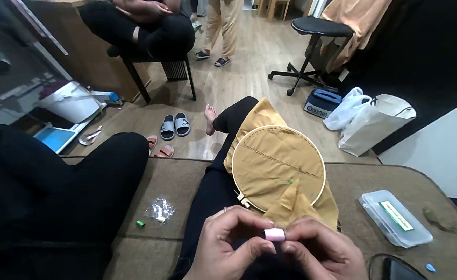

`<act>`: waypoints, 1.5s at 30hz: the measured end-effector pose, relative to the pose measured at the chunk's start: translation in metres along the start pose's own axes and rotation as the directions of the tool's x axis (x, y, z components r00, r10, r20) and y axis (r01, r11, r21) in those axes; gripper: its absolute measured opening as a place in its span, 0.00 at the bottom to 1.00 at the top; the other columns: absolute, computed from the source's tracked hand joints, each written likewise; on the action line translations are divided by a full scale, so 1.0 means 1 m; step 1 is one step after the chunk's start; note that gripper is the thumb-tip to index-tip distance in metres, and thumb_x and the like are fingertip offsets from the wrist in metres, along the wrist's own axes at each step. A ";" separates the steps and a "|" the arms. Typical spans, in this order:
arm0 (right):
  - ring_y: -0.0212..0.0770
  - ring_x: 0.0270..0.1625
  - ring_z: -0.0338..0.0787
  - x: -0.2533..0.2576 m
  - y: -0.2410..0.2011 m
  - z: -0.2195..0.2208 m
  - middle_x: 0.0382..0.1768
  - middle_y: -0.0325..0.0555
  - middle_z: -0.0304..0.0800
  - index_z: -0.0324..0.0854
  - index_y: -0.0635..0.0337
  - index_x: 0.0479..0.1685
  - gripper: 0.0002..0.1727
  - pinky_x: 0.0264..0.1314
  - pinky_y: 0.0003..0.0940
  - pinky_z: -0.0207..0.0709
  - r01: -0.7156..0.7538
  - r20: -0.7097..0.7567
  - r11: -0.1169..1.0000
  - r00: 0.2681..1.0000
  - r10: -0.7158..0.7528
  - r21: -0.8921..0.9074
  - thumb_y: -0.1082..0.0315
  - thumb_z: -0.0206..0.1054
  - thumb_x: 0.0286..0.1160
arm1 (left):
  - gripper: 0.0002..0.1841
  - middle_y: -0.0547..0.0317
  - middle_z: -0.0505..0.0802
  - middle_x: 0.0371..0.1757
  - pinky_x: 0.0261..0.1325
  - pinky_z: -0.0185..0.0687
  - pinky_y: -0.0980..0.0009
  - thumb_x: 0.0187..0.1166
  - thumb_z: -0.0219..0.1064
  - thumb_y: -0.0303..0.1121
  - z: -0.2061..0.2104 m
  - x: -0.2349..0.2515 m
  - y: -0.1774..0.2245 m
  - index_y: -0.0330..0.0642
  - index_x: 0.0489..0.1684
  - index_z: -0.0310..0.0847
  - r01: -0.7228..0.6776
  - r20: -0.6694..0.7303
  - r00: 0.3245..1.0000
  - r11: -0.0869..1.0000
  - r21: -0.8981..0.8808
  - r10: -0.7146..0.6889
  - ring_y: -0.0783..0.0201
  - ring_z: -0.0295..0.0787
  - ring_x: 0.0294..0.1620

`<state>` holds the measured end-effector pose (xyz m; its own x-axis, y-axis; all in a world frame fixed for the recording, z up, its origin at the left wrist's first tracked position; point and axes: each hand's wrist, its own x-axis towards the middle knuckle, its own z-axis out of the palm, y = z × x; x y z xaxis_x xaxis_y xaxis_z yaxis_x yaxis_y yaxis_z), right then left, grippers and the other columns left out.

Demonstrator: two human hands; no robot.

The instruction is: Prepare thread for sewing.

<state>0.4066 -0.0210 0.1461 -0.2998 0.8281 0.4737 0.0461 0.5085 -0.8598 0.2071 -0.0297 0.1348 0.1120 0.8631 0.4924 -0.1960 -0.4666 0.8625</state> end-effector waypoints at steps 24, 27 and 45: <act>0.18 0.40 0.80 0.006 -0.005 -0.017 0.35 0.34 0.79 0.79 0.54 0.38 0.16 0.43 0.10 0.74 0.101 0.024 0.979 0.995 -0.099 -0.175 0.52 0.61 0.88 | 0.07 0.61 0.95 0.39 0.37 0.93 0.76 0.78 0.74 0.35 0.002 -0.002 -0.002 0.42 0.40 0.85 0.125 -0.034 0.991 0.990 -0.071 -0.128 0.73 0.94 0.34; 0.18 0.43 0.83 0.005 -0.005 -0.014 0.38 0.33 0.82 0.79 0.54 0.40 0.15 0.46 0.11 0.77 0.096 0.029 0.988 0.995 -0.093 -0.124 0.53 0.61 0.88 | 0.07 0.61 0.95 0.40 0.39 0.93 0.76 0.78 0.74 0.35 0.002 -0.002 -0.002 0.42 0.40 0.85 0.119 -0.017 0.992 0.988 -0.098 -0.122 0.72 0.94 0.35; 0.20 0.32 0.86 0.006 -0.024 0.008 0.36 0.31 0.87 0.79 0.50 0.47 0.06 0.32 0.16 0.81 -0.193 0.077 0.841 0.981 0.179 0.506 0.62 0.58 0.90 | 0.15 0.63 0.92 0.54 0.55 0.89 0.78 0.73 0.78 0.32 0.014 -0.002 -0.007 0.47 0.48 0.74 -0.101 0.041 0.993 0.988 -0.117 0.107 0.74 0.92 0.52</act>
<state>0.3964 -0.0303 0.1675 -0.3591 0.8850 0.2965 -0.3854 0.1487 -0.9107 0.2224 -0.0308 0.1289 0.1306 0.7997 0.5860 -0.3191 -0.5257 0.7886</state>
